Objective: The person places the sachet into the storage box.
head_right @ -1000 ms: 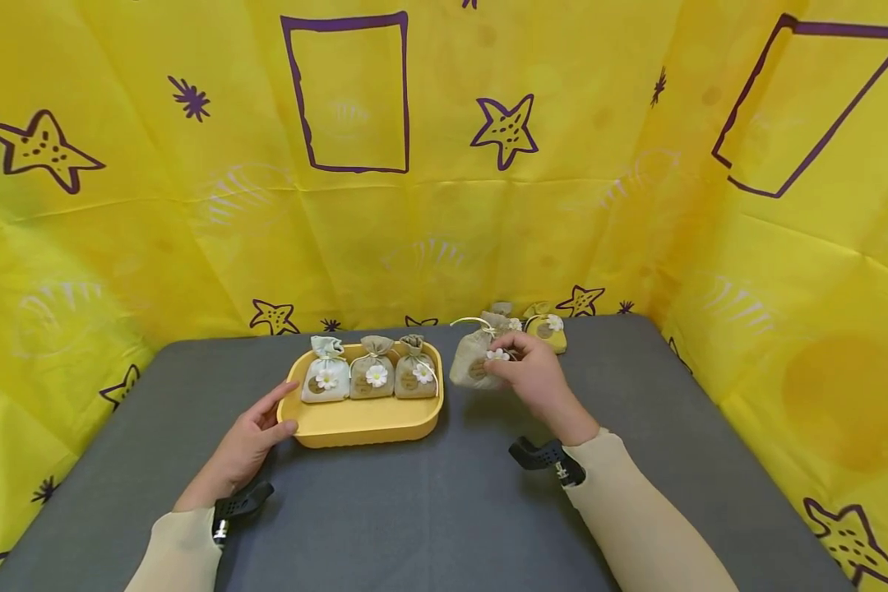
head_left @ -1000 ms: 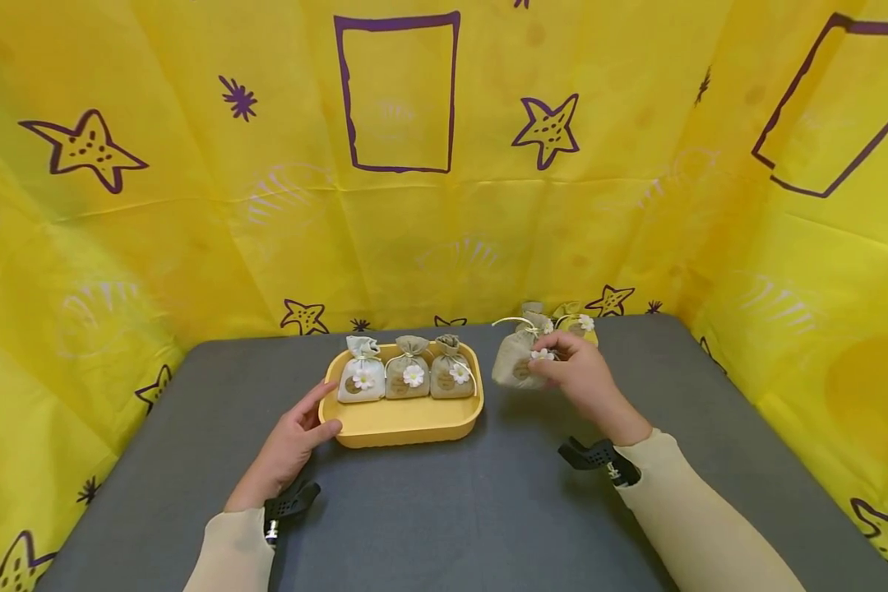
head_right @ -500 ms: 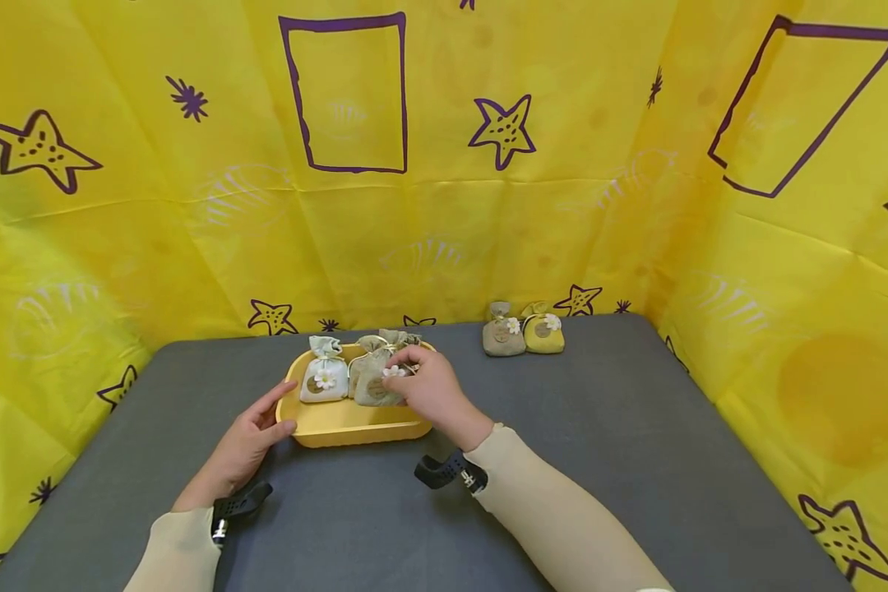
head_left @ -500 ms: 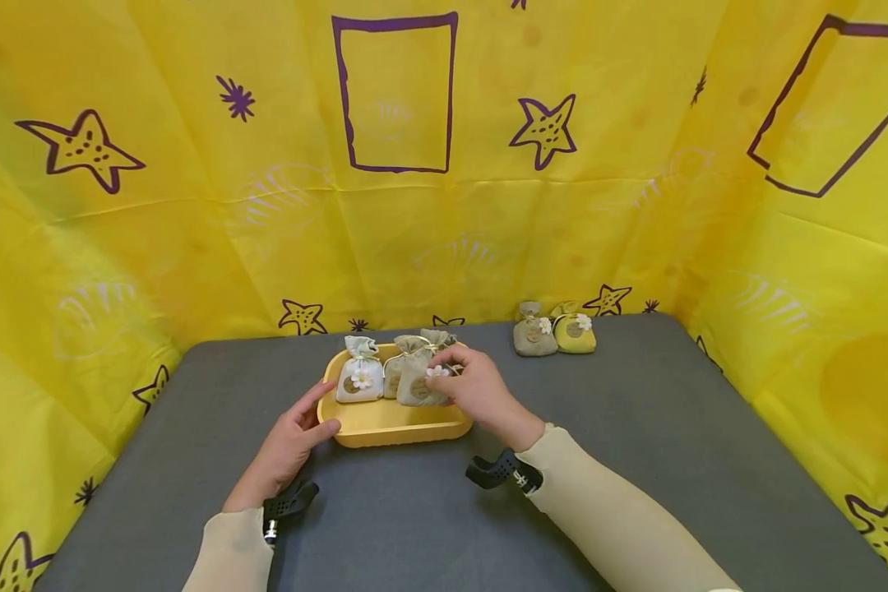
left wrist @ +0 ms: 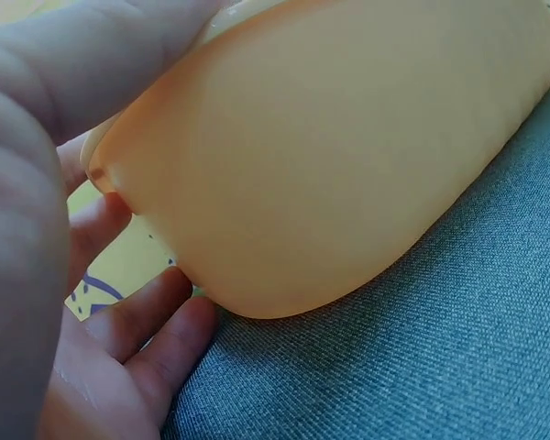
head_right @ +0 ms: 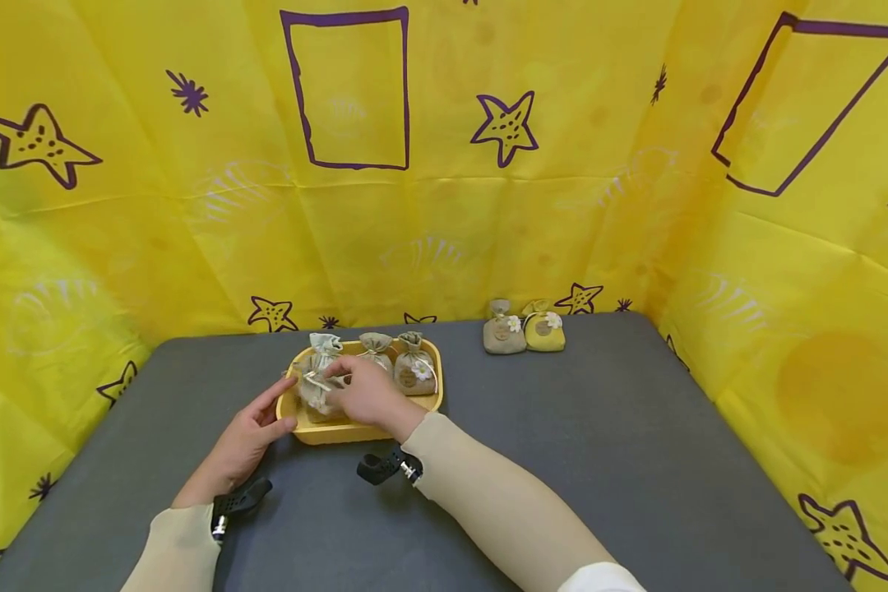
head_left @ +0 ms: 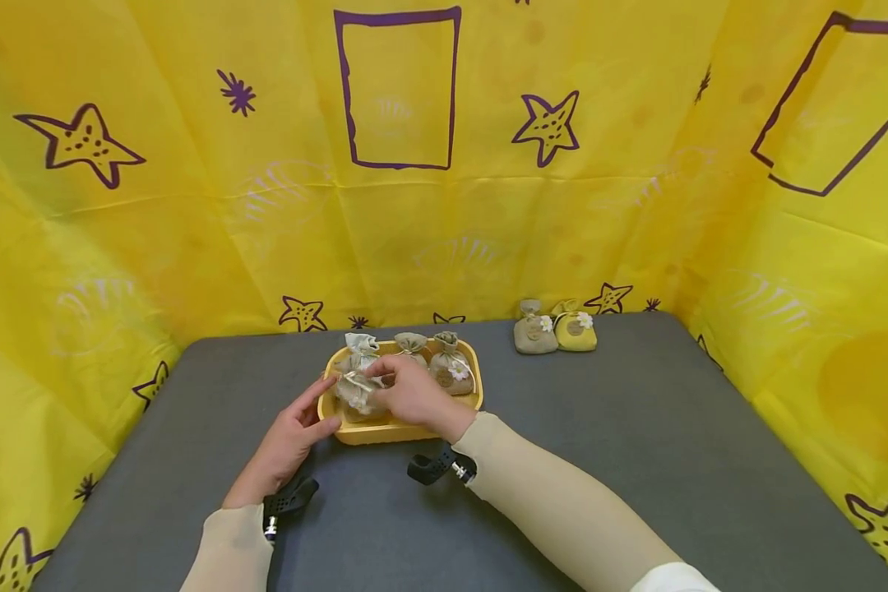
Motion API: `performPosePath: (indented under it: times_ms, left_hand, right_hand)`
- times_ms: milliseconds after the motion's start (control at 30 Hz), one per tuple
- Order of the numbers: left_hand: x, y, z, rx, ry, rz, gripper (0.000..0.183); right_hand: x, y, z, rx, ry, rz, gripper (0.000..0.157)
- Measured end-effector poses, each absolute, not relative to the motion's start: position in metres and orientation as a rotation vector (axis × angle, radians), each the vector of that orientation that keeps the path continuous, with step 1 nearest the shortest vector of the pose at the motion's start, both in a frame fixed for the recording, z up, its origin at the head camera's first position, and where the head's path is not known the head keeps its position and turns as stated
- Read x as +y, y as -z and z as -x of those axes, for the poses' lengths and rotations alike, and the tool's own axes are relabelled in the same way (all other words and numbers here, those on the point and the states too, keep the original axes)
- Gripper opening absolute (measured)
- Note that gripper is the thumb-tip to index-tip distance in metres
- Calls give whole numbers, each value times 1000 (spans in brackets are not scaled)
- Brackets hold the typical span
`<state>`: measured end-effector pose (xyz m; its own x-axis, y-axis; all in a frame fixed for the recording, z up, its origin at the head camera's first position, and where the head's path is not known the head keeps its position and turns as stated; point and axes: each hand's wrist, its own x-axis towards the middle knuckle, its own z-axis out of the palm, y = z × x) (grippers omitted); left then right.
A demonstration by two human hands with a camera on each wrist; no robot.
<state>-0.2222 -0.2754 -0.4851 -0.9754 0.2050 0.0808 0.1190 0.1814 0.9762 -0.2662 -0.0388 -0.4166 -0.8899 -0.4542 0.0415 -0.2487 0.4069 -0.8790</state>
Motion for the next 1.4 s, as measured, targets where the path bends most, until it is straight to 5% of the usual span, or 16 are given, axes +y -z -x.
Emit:
performPosePath:
  times_ms: [233,1400]
  left_hand:
    - [-275,486,223,2339,-1984,-358,66]
    - [-276,487,222,2347,-1969,-328,65]
  right_hand:
    - [-43,413,268,2496,1263,648,34]
    - [-38,414,267,2502,1034,801,45]
